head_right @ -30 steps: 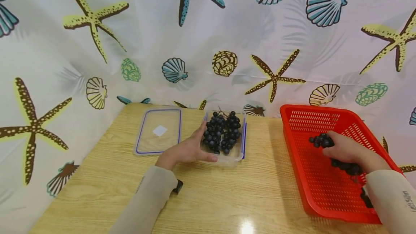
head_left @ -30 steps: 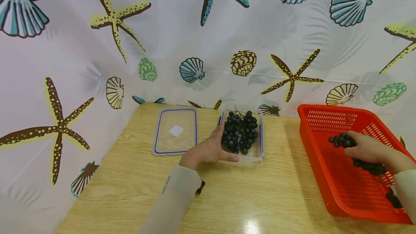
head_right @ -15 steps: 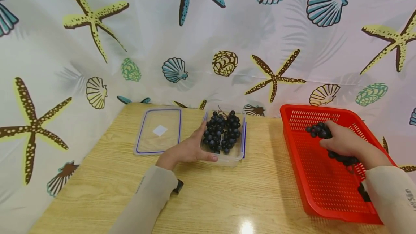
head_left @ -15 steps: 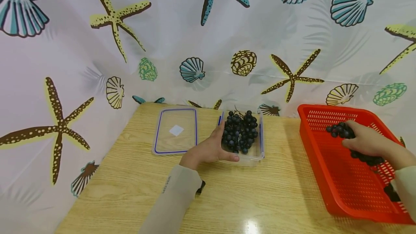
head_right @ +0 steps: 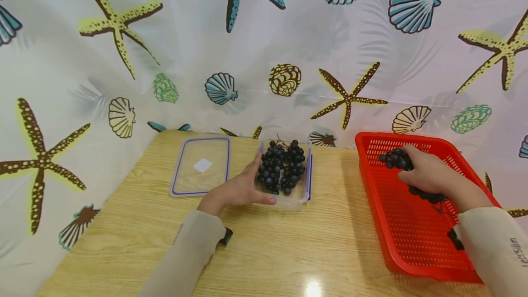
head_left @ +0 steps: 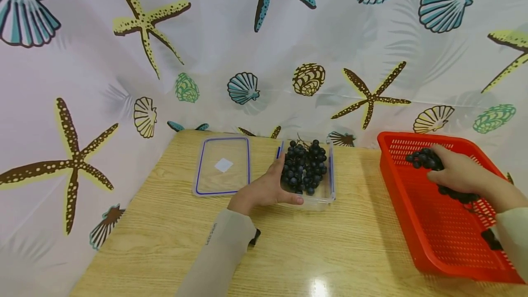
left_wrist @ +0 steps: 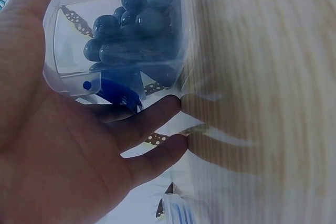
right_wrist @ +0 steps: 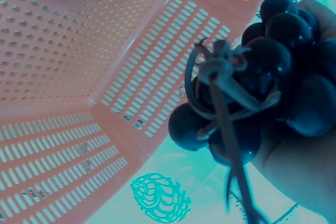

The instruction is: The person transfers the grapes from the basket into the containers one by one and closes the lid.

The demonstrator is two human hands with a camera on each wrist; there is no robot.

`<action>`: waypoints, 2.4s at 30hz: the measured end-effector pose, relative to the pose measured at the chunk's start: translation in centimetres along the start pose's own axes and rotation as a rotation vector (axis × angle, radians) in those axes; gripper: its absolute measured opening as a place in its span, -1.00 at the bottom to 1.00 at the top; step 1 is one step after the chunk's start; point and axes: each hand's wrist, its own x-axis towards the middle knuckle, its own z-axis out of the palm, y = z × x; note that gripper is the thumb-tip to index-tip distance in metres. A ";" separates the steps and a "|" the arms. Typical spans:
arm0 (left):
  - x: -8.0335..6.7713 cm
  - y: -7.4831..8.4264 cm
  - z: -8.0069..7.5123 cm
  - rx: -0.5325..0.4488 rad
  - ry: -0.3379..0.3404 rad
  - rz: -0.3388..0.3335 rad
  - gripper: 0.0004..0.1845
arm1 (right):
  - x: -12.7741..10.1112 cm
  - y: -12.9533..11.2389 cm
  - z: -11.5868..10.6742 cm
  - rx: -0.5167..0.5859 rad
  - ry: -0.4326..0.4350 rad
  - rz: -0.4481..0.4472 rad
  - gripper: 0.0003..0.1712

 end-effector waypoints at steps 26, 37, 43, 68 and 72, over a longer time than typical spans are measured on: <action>0.2 -0.3 0.1 -0.011 0.002 0.010 0.45 | 1.2 -9.0 -0.8 -0.032 -0.027 -0.115 -0.39; 0.2 -0.2 0.1 -0.003 0.001 0.002 0.44 | 2.3 -12.8 0.2 -0.048 -0.057 -0.194 -0.34; 0.1 -0.2 0.1 -0.008 0.001 0.006 0.44 | 3.0 -14.7 0.9 -0.043 -0.087 -0.216 -0.22; 0.1 -0.3 -0.1 -0.001 -0.010 0.005 0.44 | 6.6 -20.8 6.6 -0.224 -0.159 -0.338 -0.17; 0.2 -0.4 -0.1 -0.004 -0.007 0.010 0.44 | 7.2 -21.7 7.2 -0.269 -0.152 -0.359 -0.20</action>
